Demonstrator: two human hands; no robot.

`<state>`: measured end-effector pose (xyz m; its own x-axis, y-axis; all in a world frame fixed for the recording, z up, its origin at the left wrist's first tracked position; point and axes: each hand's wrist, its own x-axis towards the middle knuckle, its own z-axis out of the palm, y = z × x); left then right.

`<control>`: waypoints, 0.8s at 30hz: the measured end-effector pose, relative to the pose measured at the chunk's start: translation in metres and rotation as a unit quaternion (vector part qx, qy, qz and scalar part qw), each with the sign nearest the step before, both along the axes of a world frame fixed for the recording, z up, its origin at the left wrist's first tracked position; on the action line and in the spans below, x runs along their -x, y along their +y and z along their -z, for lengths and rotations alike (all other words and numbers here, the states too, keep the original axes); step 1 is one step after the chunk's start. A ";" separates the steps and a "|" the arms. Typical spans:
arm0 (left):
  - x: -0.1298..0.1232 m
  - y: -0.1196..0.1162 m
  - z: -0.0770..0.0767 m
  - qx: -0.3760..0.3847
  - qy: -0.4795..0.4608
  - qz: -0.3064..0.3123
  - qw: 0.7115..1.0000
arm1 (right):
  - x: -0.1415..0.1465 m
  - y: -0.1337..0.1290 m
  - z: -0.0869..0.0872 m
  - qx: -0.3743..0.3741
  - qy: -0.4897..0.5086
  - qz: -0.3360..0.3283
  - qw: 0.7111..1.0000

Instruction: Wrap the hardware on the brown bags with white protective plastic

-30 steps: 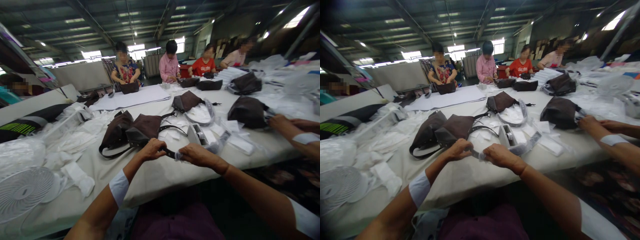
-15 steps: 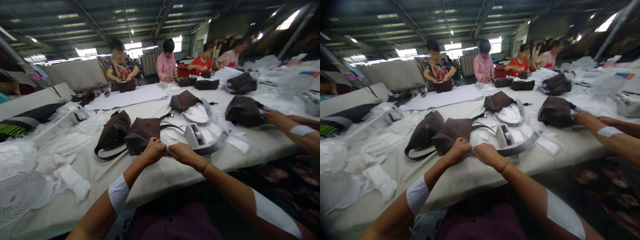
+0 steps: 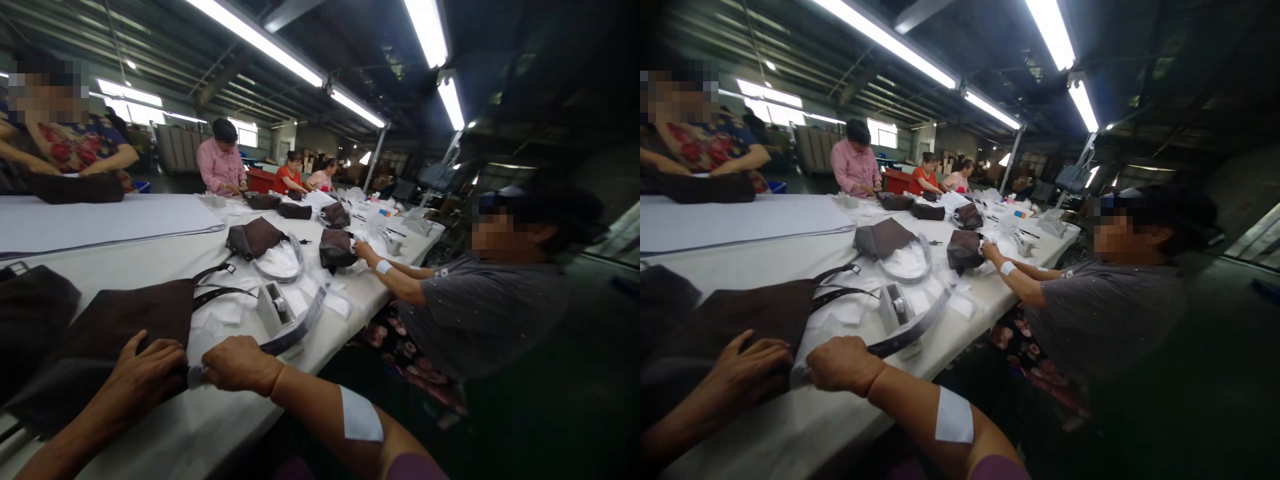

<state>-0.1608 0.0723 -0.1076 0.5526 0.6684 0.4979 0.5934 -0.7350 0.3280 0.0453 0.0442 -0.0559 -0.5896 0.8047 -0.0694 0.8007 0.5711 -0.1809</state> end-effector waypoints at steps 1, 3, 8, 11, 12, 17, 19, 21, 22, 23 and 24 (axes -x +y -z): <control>-0.002 -0.004 -0.002 0.001 0.029 -0.007 1.000 | 0.004 -0.002 -0.002 0.005 0.000 -0.001 1.000; -0.003 -0.011 -0.004 0.020 0.071 -0.014 0.997 | 0.009 -0.004 -0.006 0.022 0.003 0.002 1.000; 0.005 -0.010 0.007 0.051 0.078 -0.035 0.995 | 0.012 -0.004 -0.010 0.042 0.023 0.028 0.998; 0.008 -0.004 0.018 0.046 0.053 -0.049 0.996 | 0.009 -0.003 -0.009 0.046 0.024 0.029 0.998; 0.008 -0.003 0.020 0.050 0.041 -0.043 0.997 | 0.009 -0.003 -0.009 0.046 0.027 0.024 0.998; 0.010 -0.005 0.012 0.057 -0.047 -0.001 0.997 | 0.006 -0.003 -0.005 0.043 0.030 0.011 0.999; 0.010 -0.007 0.010 0.067 -0.032 0.002 0.997 | 0.005 -0.002 -0.002 0.038 0.028 0.012 0.999; 0.007 -0.009 0.010 0.077 0.009 -0.006 0.997 | 0.004 -0.001 0.003 0.031 0.026 0.012 0.999; 0.005 -0.010 0.010 0.076 0.024 -0.018 0.997 | 0.004 0.000 0.004 0.025 0.028 0.009 0.999; 0.002 -0.013 0.009 0.071 0.034 -0.033 0.996 | 0.005 0.000 0.005 0.016 0.032 0.004 0.999; 0.000 -0.017 0.007 0.063 0.040 -0.046 0.996 | 0.006 -0.002 0.006 0.007 0.035 0.000 0.999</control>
<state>-0.1607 0.0552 -0.1141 0.5198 0.7729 0.3640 0.6848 -0.6317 0.3633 0.0393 0.0425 -0.0616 -0.5939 0.8036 -0.0390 0.7854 0.5685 -0.2449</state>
